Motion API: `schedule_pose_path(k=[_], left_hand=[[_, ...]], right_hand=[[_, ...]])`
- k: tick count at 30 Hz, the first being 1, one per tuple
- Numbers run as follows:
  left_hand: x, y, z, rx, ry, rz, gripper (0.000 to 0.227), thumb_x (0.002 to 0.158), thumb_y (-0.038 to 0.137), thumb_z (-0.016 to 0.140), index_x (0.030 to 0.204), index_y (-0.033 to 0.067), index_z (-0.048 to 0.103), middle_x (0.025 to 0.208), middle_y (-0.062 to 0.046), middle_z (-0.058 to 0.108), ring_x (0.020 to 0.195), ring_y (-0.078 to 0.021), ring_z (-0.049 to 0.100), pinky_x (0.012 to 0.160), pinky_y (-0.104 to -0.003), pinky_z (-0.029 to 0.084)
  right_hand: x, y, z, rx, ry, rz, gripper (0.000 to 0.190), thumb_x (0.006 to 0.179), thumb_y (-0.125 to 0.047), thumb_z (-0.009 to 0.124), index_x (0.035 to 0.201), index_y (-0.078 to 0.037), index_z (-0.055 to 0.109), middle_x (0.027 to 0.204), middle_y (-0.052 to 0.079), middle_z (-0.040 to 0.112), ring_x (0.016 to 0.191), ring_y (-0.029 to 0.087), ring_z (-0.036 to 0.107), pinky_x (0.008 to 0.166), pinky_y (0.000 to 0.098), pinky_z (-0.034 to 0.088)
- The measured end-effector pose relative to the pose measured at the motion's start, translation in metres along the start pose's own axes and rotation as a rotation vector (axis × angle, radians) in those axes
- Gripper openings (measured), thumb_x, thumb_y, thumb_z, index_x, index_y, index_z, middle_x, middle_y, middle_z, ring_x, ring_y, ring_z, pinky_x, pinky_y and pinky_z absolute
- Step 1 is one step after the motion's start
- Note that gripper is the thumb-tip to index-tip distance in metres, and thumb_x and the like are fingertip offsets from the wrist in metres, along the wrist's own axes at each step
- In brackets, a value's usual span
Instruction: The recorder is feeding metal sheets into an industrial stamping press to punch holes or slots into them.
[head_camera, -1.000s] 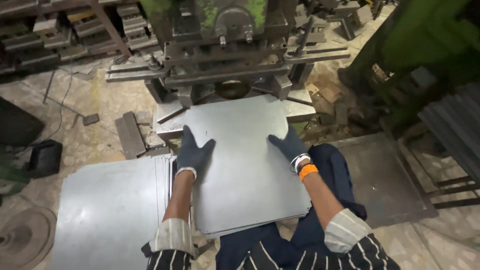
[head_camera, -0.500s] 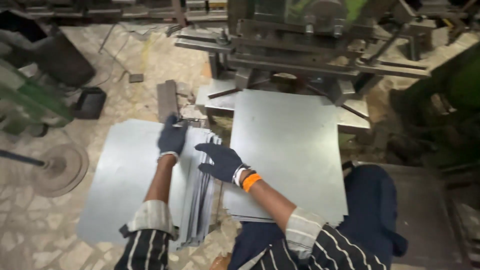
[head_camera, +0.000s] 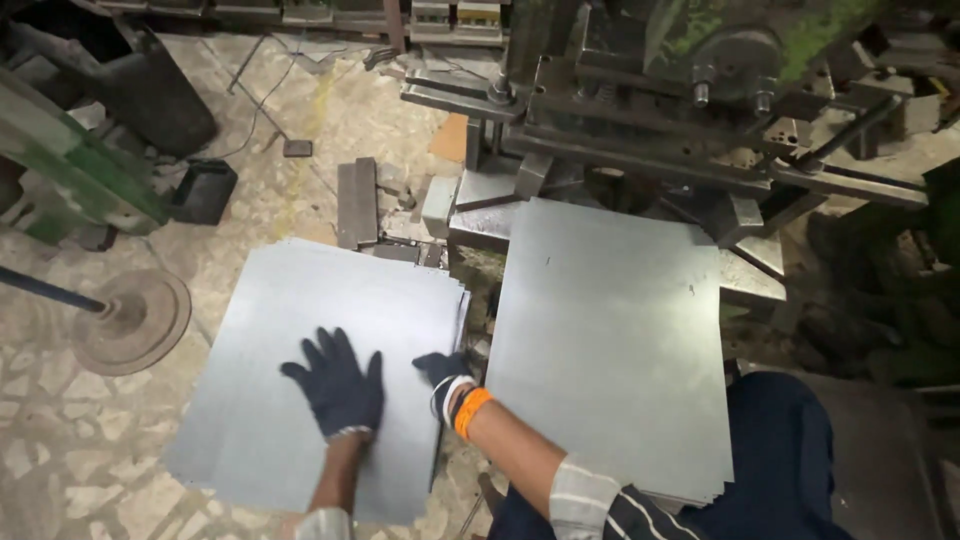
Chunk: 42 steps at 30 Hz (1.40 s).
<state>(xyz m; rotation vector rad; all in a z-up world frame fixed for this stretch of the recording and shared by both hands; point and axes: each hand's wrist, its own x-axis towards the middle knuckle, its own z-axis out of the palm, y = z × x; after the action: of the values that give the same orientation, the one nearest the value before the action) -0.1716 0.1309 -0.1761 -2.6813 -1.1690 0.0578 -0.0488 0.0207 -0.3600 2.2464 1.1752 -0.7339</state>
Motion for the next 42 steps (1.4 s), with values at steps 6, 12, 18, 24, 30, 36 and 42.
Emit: schedule_pose_path(k=[6,12,18,24,30,36,42], left_hand=[[-0.008,0.005,-0.018,-0.194,0.04,0.097,0.076,0.099,0.069,0.035,0.153,0.0169,0.048,0.159,-0.013,0.047,0.149,-0.0354,0.04,0.122,-0.065,0.016],[0.054,-0.039,-0.017,-0.648,-0.253,-0.056,0.072,0.096,0.077,0.038,0.155,0.0354,0.043,0.161,0.009,0.043,0.148,-0.018,0.04,0.119,-0.047,0.033],[0.069,-0.061,-0.077,-0.77,-0.507,-0.131,0.109,0.079,0.082,0.056,0.166,0.0312,0.018,0.153,-0.011,0.053,0.14,-0.0315,0.05,0.119,-0.052,0.032],[0.022,0.044,-0.138,-1.651,-0.719,-0.203,0.061,0.084,0.017,0.079,0.141,0.0037,0.061,0.109,-0.028,0.072,0.091,-0.0415,0.072,0.074,-0.055,0.058],[0.028,0.14,-0.176,-1.549,-0.718,0.125,0.069,0.079,0.026,0.085,0.139,0.0014,0.062,0.128,-0.024,0.069,0.12,-0.0363,0.066,0.102,-0.051,0.051],[0.021,0.17,-0.218,-1.514,-0.665,0.179,0.064,0.08,0.03,0.085,0.135,0.0033,0.065,0.126,-0.021,0.07,0.121,-0.0327,0.065,0.103,-0.049,0.052],[0.056,0.2,-0.221,-1.522,-0.639,0.186,0.07,0.087,0.03,0.081,0.143,-0.0035,0.056,0.137,-0.029,0.061,0.132,-0.0396,0.056,0.113,-0.052,0.042]], right_hand=[[-0.06,-0.017,-0.018,1.931,0.206,0.63,0.087,0.074,-0.008,0.076,0.151,-0.009,0.035,0.112,0.015,0.072,0.088,0.023,0.071,0.08,0.0309,0.058],[-0.087,0.067,-0.062,0.852,0.586,0.111,0.046,0.095,-0.046,0.066,0.104,-0.002,0.075,0.112,0.02,0.075,0.114,0.038,0.068,0.098,0.0431,0.051],[-0.185,0.184,-0.08,2.213,0.618,0.316,0.053,0.075,-0.015,0.092,0.122,-0.004,0.072,0.111,0.026,0.073,0.102,0.046,0.071,0.081,0.0522,0.06],[-0.32,0.275,-0.088,2.398,0.934,0.48,0.057,0.077,-0.01,0.087,0.129,-0.001,0.066,0.116,0.027,0.07,0.101,0.036,0.068,0.089,0.0503,0.056],[-0.378,0.324,-0.079,2.207,1.066,0.556,0.072,0.079,-0.005,0.08,0.146,-0.012,0.055,0.136,0.011,0.061,0.117,0.028,0.064,0.097,0.041,0.055],[-0.395,0.339,-0.082,2.26,1.049,0.53,0.08,0.077,-0.003,0.08,0.15,-0.016,0.05,0.15,0.01,0.053,0.126,0.028,0.059,0.098,0.0419,0.054],[-0.319,0.418,-0.027,2.231,1.037,0.442,0.078,0.072,-0.01,0.087,0.144,-0.018,0.058,0.133,0.008,0.065,0.112,0.026,0.069,0.091,0.0405,0.058]])
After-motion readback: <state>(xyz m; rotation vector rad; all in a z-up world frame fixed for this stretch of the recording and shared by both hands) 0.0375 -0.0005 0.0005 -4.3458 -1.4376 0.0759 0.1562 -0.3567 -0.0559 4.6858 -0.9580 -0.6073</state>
